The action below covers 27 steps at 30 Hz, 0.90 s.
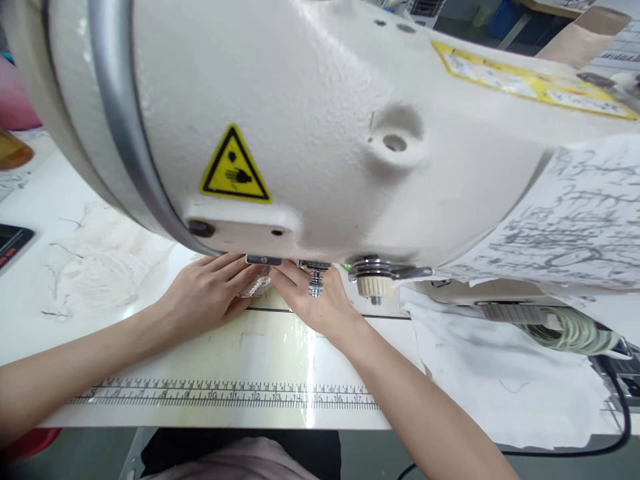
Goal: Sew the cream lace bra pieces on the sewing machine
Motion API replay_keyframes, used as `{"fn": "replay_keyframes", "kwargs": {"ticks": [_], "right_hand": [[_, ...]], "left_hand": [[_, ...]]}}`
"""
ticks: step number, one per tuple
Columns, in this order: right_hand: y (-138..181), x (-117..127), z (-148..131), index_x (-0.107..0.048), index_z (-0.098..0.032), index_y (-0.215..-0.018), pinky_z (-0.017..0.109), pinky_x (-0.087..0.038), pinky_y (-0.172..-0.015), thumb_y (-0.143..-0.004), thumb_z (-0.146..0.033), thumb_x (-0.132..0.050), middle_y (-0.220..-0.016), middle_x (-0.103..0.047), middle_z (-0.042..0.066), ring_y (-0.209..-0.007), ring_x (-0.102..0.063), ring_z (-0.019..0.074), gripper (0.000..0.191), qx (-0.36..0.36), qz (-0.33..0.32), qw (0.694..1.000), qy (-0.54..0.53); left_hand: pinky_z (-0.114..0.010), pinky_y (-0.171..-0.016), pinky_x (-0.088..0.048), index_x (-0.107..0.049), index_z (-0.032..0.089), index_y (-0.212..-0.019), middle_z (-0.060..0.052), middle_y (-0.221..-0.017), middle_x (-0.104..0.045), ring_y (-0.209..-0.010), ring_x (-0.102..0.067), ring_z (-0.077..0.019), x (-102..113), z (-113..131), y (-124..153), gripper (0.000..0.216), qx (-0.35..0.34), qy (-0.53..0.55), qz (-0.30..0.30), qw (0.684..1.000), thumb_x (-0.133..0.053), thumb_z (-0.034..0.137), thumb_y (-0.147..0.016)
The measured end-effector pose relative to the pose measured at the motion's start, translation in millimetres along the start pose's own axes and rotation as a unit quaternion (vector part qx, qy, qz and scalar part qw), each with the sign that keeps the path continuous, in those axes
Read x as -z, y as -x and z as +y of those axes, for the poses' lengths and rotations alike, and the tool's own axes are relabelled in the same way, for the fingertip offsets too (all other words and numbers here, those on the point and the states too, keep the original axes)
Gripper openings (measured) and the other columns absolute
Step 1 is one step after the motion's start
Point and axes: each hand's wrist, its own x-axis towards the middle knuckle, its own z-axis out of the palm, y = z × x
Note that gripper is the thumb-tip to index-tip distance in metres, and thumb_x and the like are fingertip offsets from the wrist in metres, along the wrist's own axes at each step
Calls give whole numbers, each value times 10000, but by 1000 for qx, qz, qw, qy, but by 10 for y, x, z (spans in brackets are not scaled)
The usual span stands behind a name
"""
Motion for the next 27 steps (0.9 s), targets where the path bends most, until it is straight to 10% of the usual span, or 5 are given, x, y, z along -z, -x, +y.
{"fn": "replay_keyframes", "kwargs": {"ticks": [16, 27], "right_hand": [[-9, 79, -6, -699, -262, -961, 271, -361, -538, -976, -205, -473, -588, -563, -38, -526, -481, 113, 234, -89, 24, 994, 57], [22, 46, 37, -682, -222, -1068, 285, -405, -624, -929, -94, -526, -997, -732, 15, -750, -616, 129, 245, 25, 15, 995, 98]], "left_hand": [[-393, -861, -584, -605, 97, -1282, -160, -1282, -650, -1157, -645, -291, 27, 11, -19, 375, -11, -26, -38, 999, -478, 218, -949], [-351, -946, -581, -684, 65, -1151, -122, -1181, -705, -1101, -684, -233, 38, -59, -6, 345, -71, -19, 23, 997, -396, 154, -982]]}}
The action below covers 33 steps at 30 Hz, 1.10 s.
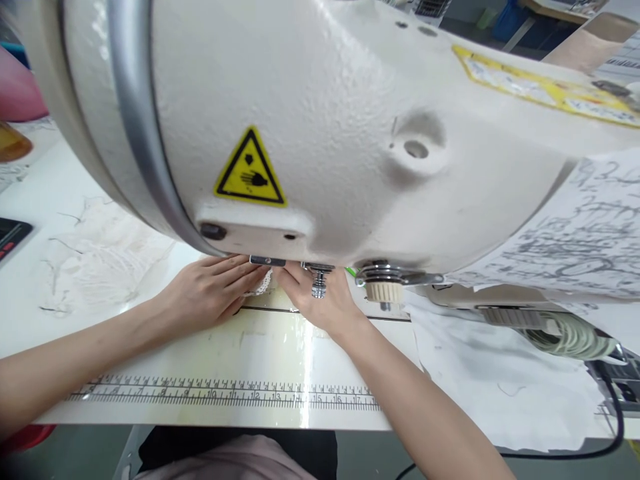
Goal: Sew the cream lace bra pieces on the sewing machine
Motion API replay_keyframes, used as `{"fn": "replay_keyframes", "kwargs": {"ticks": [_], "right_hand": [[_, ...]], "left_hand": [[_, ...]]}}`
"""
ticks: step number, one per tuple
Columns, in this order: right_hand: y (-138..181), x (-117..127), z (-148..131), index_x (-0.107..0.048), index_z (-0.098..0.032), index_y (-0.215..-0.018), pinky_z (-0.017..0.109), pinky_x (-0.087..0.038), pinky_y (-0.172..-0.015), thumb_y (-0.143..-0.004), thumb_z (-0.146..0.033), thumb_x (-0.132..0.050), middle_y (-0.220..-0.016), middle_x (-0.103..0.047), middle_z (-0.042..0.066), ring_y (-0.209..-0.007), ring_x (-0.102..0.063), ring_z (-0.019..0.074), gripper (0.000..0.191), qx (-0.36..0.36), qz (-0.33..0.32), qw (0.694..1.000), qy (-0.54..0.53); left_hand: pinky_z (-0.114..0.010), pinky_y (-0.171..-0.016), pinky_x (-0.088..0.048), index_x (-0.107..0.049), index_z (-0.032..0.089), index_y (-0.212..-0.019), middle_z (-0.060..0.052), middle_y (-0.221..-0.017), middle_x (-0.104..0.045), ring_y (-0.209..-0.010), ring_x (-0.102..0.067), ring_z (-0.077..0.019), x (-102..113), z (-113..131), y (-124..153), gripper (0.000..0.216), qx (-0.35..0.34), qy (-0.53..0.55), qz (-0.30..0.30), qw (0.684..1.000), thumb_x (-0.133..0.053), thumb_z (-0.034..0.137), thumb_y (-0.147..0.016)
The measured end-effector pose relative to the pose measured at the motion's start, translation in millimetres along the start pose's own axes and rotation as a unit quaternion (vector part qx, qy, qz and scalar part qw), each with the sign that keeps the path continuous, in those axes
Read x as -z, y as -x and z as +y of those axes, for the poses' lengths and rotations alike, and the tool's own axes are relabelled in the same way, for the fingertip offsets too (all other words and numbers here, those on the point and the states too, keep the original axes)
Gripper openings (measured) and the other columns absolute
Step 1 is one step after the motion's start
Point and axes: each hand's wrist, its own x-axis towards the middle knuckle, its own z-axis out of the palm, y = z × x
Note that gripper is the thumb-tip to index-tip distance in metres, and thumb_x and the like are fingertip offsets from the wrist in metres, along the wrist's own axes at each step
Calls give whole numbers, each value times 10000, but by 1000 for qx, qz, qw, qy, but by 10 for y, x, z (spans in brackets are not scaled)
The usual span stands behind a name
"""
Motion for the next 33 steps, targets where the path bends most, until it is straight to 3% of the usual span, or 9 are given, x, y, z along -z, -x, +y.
{"fn": "replay_keyframes", "kwargs": {"ticks": [4, 9, 14, 22, 33], "right_hand": [[-36, 15, -79, -674, -217, -1064, 276, -386, -669, -932, -40, -480, -1016, -718, 17, -822, -593, 125, 294, 18, -21, 1000, 1], [-71, -10, -165, -647, -192, -972, 280, -299, -616, -923, -42, -499, -916, -724, -49, -792, -577, 81, 216, 33, 36, 997, 66], [-104, 3, -194, -632, -195, -938, 289, -273, -569, -919, -91, -542, -897, -723, -87, -758, -583, 66, 139, 42, 44, 995, 82], [-106, 20, -190, -655, -193, -918, 286, -324, -592, -917, -80, -542, -875, -734, -66, -766, -603, 76, 159, 57, 67, 994, 56], [-91, 20, -188, -668, -182, -941, 284, -352, -611, -907, -89, -564, -904, -738, -62, -751, -607, 83, 143, 49, 62, 995, 62]], "left_hand": [[-359, -929, -589, -696, 70, -1127, -130, -1181, -704, -1083, -692, -243, 29, -56, 14, 343, 1, 3, -11, 1000, -404, 152, -967], [-363, -913, -591, -695, 71, -1123, -141, -1171, -707, -1069, -698, -244, 40, -82, 5, 348, -3, -15, -23, 1000, -387, 119, -970], [-368, -909, -587, -695, 43, -1077, -164, -1136, -718, -1040, -707, -254, 29, -46, -31, 334, 0, -29, -12, 1000, -388, 109, -963], [-369, -969, -557, -655, 85, -1177, -136, -1229, -685, -1179, -641, -251, 36, -66, -26, 334, 1, 10, -21, 1000, -389, 139, -982], [-352, -919, -578, -669, 79, -1144, -137, -1182, -706, -1116, -676, -240, -4, -36, -22, 337, 16, -2, -27, 999, -375, 152, -995]]}}
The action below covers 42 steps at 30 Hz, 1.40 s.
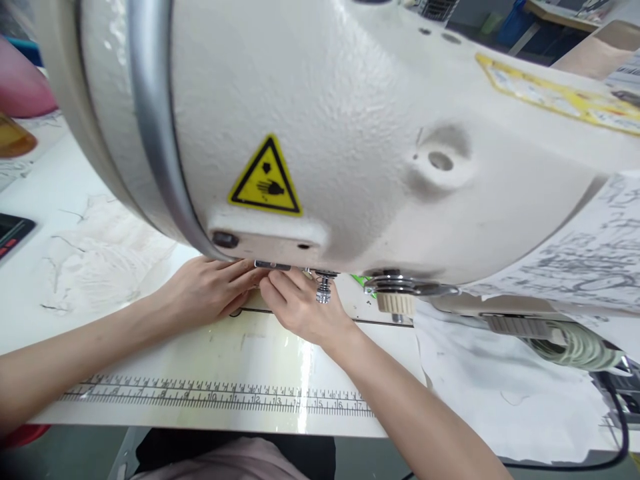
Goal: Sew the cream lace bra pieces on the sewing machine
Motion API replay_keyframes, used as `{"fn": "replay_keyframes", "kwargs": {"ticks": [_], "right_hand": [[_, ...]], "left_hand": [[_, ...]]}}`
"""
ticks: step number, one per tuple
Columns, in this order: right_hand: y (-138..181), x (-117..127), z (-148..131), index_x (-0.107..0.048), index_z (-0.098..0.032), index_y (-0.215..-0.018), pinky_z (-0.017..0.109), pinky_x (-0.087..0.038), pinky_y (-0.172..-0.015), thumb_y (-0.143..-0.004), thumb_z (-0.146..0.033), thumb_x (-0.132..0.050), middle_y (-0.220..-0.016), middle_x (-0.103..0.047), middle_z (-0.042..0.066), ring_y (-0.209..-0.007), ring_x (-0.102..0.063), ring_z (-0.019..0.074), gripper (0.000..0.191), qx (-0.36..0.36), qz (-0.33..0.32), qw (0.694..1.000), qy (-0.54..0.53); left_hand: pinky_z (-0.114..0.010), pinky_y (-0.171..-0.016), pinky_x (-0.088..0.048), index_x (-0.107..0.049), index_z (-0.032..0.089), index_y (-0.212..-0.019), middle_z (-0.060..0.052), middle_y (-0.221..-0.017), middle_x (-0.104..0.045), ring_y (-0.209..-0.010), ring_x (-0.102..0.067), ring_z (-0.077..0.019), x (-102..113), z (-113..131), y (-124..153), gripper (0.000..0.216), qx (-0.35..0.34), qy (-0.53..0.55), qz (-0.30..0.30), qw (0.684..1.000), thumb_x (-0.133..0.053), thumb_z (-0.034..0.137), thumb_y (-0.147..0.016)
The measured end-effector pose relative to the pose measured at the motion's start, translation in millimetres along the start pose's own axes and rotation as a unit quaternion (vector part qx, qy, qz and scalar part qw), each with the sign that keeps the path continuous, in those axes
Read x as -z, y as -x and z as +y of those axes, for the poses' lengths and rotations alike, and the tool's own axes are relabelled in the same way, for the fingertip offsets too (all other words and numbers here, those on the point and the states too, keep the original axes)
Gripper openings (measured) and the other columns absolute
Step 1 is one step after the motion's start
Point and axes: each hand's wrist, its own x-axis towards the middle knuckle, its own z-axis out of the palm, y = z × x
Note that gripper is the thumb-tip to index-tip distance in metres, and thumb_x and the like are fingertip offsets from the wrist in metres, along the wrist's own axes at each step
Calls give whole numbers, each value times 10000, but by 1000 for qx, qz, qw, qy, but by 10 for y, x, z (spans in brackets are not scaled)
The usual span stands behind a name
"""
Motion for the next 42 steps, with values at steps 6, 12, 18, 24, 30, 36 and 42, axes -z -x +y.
{"fn": "replay_keyframes", "kwargs": {"ticks": [6, 12, 18, 24, 30, 36, 42], "right_hand": [[16, 1, 4, -671, -184, -959, 281, -342, -622, -918, -53, -520, -921, -740, -58, -772, -594, 83, 204, -8, -10, 1000, -2], [30, -7, 12, -664, -173, -947, 287, -306, -596, -923, -27, -500, -950, -733, -49, -780, -582, 76, 221, -22, -17, 1000, -7], [99, -23, 62, -676, -203, -1068, 257, -390, -680, -935, -21, -467, -1043, -724, 17, -869, -617, 112, 307, -44, -72, 994, -67], [157, -84, 128, -685, -258, -1124, 272, -469, -761, -939, -101, -523, -1075, -717, 25, -889, -648, 139, 291, -82, -78, 987, -113], [105, -67, 165, -698, -253, -1036, 247, -445, -709, -960, -160, -532, -933, -729, -21, -775, -625, 106, 205, -99, -60, 987, -107], [73, -78, 176, -692, -270, -1020, 232, -366, -562, -998, -161, -391, -777, -676, -51, -634, -548, 81, 321, -163, -69, 974, -142], [149, -164, 164, -678, -278, -1132, 251, -433, -585, -1011, -222, -364, -754, -665, -17, -650, -568, 126, 341, -186, -72, 967, -160]], "left_hand": [[-351, -916, -577, -673, 78, -1141, -138, -1186, -704, -1113, -677, -251, -17, 35, -3, 305, 20, 1, 7, 1000, -443, 205, -987], [-347, -865, -589, -684, 84, -1120, -141, -1165, -711, -1088, -687, -253, -5, 57, -29, 315, 29, -8, 7, 1000, -424, 200, -986], [-358, -831, -589, -680, 85, -1130, -151, -1160, -710, -1062, -695, -271, 3, 65, -45, 284, 30, -4, 3, 1000, -481, 203, -964], [-344, -824, -591, -678, 114, -1136, -139, -1179, -704, -1066, -693, -254, -4, 71, -37, 288, 27, -20, -4, 999, -472, 221, -966], [-345, -847, -590, -669, 110, -1163, -134, -1171, -709, -1072, -693, -249, 5, 70, -34, 296, 24, -29, -2, 999, -468, 220, -976], [-343, -852, -584, -668, 119, -1174, -136, -1163, -711, -1098, -682, -252, 0, 69, -44, 311, 29, -31, 0, 999, -441, 226, -991], [-348, -827, -586, -659, 131, -1201, -138, -1186, -701, -1074, -691, -254, -21, 69, -44, 324, 46, -29, -3, 999, -441, 238, -987]]}}
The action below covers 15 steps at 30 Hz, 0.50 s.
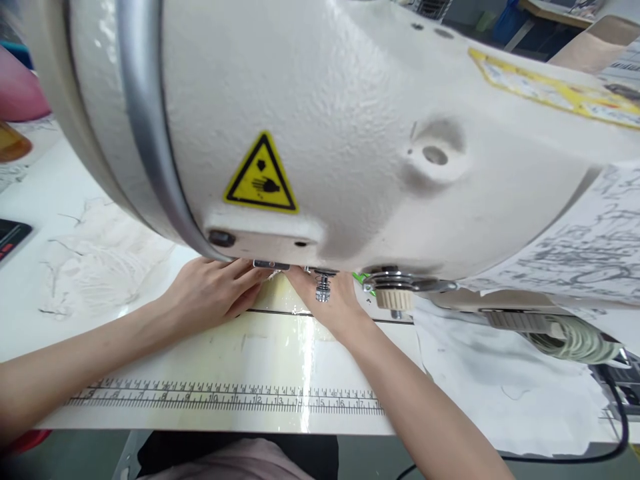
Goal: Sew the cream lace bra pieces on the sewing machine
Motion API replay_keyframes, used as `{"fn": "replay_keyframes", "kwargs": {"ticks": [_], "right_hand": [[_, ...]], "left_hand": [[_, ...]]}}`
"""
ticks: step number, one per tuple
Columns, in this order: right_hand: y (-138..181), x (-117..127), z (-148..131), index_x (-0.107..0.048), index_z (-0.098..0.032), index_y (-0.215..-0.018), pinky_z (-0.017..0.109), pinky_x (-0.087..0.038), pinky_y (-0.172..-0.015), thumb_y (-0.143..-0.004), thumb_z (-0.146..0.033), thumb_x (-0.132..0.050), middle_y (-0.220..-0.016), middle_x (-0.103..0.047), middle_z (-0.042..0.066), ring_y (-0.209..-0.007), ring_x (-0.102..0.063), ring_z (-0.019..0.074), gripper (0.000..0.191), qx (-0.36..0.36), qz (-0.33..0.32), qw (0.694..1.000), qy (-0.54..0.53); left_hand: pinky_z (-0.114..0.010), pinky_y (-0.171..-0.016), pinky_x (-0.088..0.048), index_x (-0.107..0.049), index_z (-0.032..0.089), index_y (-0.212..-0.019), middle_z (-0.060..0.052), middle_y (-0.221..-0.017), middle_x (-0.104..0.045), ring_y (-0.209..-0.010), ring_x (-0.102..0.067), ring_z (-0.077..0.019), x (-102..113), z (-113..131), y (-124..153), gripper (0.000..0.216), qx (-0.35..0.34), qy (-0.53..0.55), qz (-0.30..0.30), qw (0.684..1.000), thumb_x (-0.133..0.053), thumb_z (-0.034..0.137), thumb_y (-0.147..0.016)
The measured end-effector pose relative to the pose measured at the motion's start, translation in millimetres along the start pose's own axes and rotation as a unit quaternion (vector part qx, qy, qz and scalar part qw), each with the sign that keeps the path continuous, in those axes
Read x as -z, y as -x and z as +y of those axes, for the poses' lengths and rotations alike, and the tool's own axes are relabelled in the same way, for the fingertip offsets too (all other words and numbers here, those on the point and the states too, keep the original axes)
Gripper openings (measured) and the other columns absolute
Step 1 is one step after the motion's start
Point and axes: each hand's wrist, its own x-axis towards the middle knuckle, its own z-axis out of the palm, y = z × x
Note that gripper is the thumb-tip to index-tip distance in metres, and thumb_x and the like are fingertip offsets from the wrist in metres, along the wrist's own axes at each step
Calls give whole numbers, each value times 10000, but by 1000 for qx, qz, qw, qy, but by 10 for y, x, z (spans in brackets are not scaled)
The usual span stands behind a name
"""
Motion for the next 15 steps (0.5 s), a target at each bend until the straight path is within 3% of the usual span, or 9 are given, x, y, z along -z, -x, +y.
{"fn": "replay_keyframes", "kwargs": {"ticks": [6, 10, 13, 15], "right_hand": [[-4, 56, -12, -692, -291, -1123, 255, -410, -584, -1010, -252, -444, -744, -688, -32, -551, -534, 98, 276, 19, -2, 999, 46], [32, 96, -23, -677, -280, -1189, 261, -450, -659, -956, -336, -589, -857, -744, -6, -702, -655, 124, 255, 50, 26, 997, 55], [55, 96, -33, -678, -254, -1189, 260, -491, -727, -977, -336, -551, -1031, -749, 20, -816, -688, 128, 260, 53, 0, 999, 4], [62, 78, -38, -693, -248, -1159, 265, -497, -707, -985, -357, -536, -1019, -749, 27, -793, -683, 128, 259, 45, -8, 999, -13]], "left_hand": [[-365, -851, -584, -655, 135, -1219, -138, -1235, -680, -1114, -673, -269, -7, 11, 24, 316, 1, 9, -5, 1000, -463, 231, -986], [-384, -979, -548, -650, 101, -1216, -125, -1219, -692, -1184, -636, -259, -15, 21, 53, 303, -25, 37, 9, 999, -464, 157, -984], [-391, -987, -553, -647, 76, -1212, -140, -1215, -690, -1155, -654, -259, -17, 18, 61, 305, -17, 44, 9, 999, -462, 167, -987], [-396, -987, -558, -654, 67, -1196, -147, -1218, -687, -1149, -657, -265, -17, 12, 60, 300, -14, 40, 13, 999, -474, 173, -980]]}}
